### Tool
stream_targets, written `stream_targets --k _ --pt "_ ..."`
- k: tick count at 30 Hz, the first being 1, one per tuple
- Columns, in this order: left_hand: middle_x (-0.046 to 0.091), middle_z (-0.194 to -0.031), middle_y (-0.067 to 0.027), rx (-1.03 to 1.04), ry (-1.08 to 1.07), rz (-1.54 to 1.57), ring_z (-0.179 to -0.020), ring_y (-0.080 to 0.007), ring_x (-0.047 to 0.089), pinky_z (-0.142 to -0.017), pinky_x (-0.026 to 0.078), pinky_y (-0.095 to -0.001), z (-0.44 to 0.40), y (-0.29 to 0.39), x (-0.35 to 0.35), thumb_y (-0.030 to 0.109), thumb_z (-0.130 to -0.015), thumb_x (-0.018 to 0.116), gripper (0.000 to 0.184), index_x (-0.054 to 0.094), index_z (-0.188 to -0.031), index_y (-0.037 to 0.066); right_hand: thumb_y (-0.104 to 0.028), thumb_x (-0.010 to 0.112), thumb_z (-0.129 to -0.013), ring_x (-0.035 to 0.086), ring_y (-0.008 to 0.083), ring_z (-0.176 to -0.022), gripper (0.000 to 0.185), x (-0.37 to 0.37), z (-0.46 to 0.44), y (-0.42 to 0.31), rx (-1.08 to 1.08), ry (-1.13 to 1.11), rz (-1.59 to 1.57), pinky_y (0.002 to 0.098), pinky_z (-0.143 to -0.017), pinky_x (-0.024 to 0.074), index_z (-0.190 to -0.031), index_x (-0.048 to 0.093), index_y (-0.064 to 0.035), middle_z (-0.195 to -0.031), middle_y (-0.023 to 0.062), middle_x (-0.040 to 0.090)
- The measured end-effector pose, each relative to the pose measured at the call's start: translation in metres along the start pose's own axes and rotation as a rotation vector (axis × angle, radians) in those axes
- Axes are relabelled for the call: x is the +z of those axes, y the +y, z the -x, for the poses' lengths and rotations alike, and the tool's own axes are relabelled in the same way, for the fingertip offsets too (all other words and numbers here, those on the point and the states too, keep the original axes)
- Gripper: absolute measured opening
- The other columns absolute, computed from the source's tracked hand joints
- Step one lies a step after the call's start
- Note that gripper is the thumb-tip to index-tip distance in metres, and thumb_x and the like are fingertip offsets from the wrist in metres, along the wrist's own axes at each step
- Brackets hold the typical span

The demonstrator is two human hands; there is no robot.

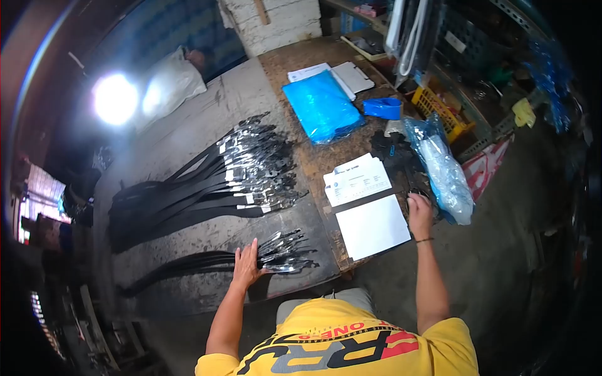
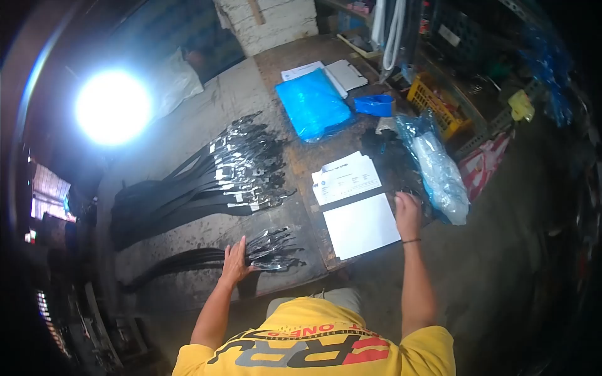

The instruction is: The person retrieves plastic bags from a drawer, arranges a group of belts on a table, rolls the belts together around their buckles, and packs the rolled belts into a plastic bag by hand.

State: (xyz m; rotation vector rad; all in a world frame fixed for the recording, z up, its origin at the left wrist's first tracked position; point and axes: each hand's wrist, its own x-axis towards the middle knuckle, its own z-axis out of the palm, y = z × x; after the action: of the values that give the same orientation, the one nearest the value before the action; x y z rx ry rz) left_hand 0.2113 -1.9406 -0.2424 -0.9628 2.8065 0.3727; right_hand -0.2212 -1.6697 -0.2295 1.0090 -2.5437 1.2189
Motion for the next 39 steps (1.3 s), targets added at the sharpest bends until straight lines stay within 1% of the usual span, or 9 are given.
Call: stream_targets --k 8,15,21,23,27,29,31,35,39 --pt "0.052 -0.116 -0.0132 0.016 0.020 0.059 -0.113 -0.0305 0.047 -0.103 0.026 -0.0512 -0.012 -0.007 -0.003 0.050 -0.061 0.075 0.103 0.025 -0.140 0.006 -0.002 0.055 -0.082 0.055 0.0326 -0.102 0.021 0.137 -0.096 -0.050 -0.324 -0.173 0.017 0.0402 -0.089 0.0434 -0.101 0.063 -0.0004 -0.104 0.0146 0.062" --pt "0.051 -0.112 -0.0141 0.060 0.082 0.058 -0.109 -0.0300 0.048 -0.101 0.027 -0.0517 -0.013 -0.009 0.000 0.051 -0.062 0.073 0.096 0.032 -0.135 0.003 -0.015 0.052 -0.085 0.026 0.0337 -0.132 0.042 0.213 -0.155 -0.053 -0.070 -0.596 0.519 0.0607 -0.099 0.0290 -0.126 0.046 -0.0071 -0.139 0.0093 0.036" --pt "0.050 -0.112 -0.0147 0.037 0.043 0.136 -0.107 -0.0306 0.048 -0.101 0.026 -0.0525 -0.017 -0.008 -0.006 0.046 -0.063 0.075 0.092 0.034 -0.134 0.005 -0.020 0.051 -0.088 0.032 0.0342 -0.126 0.036 0.256 -0.194 -0.045 -0.165 -0.437 0.507 0.0584 -0.095 0.0318 -0.120 0.044 -0.0055 -0.126 0.0126 0.042" --pt "0.050 -0.112 -0.0148 0.038 0.039 0.145 -0.107 -0.0306 0.048 -0.101 0.026 -0.0526 -0.020 -0.009 -0.009 0.045 -0.063 0.076 0.091 0.035 -0.133 0.005 -0.017 0.052 -0.087 0.037 0.0354 -0.122 0.035 0.270 -0.210 -0.044 -0.406 -0.227 0.392 0.0528 -0.095 0.0343 -0.117 0.045 -0.0031 -0.117 0.0151 0.048" --pt "0.050 -0.112 -0.0142 0.013 -0.016 0.164 -0.108 -0.0302 0.047 -0.101 0.026 -0.0526 -0.023 -0.009 -0.012 0.043 -0.062 0.077 0.089 0.037 -0.132 0.005 -0.023 0.056 -0.085 0.043 0.0402 -0.113 0.038 0.295 -0.236 -0.030 -0.280 -0.394 0.307 0.0470 -0.099 0.0329 -0.115 0.049 0.0009 -0.112 0.0211 0.052" --pt "0.050 -0.112 -0.0140 0.000 -0.009 0.181 -0.108 -0.0297 0.047 -0.100 0.026 -0.0526 -0.023 -0.010 -0.010 0.043 -0.062 0.077 0.090 0.037 -0.132 0.005 -0.023 0.058 -0.083 0.045 0.0402 -0.111 0.041 0.305 -0.237 -0.034 -0.268 -0.334 0.241 0.0464 -0.097 0.0354 -0.114 0.052 0.0025 -0.113 0.0214 0.052" --pt "0.051 -0.111 -0.0140 -0.003 -0.009 0.172 -0.108 -0.0296 0.046 -0.101 0.026 -0.0526 -0.023 -0.009 -0.010 0.042 -0.062 0.077 0.090 0.037 -0.132 0.004 -0.017 0.058 -0.082 0.048 0.0408 -0.106 0.033 0.319 -0.241 -0.045 -0.291 0.023 0.299 0.0462 -0.092 0.0391 -0.110 0.056 0.0015 -0.106 0.0212 0.053" --pt "0.050 -0.115 -0.0143 -0.041 -0.073 0.178 -0.111 -0.0297 0.046 -0.101 0.025 -0.0529 -0.021 -0.009 -0.008 0.041 -0.062 0.077 0.089 0.036 -0.133 0.004 -0.009 0.057 -0.081 0.048 0.0398 -0.103 0.030 0.319 -0.245 -0.042 -0.122 -0.097 -0.004 0.0462 -0.089 0.0397 -0.109 0.056 0.0020 -0.110 0.0204 0.052" --pt "0.050 -0.117 -0.0149 -0.049 -0.069 0.180 -0.113 -0.0301 0.045 -0.102 0.024 -0.0530 -0.021 -0.010 -0.006 0.040 -0.062 0.077 0.090 0.036 -0.133 0.004 -0.007 0.057 -0.079 0.048 0.0403 -0.103 0.033 0.312 -0.227 -0.027 -0.206 -0.052 0.253 0.0468 -0.089 0.0390 -0.111 0.055 0.0029 -0.110 0.0195 0.051"
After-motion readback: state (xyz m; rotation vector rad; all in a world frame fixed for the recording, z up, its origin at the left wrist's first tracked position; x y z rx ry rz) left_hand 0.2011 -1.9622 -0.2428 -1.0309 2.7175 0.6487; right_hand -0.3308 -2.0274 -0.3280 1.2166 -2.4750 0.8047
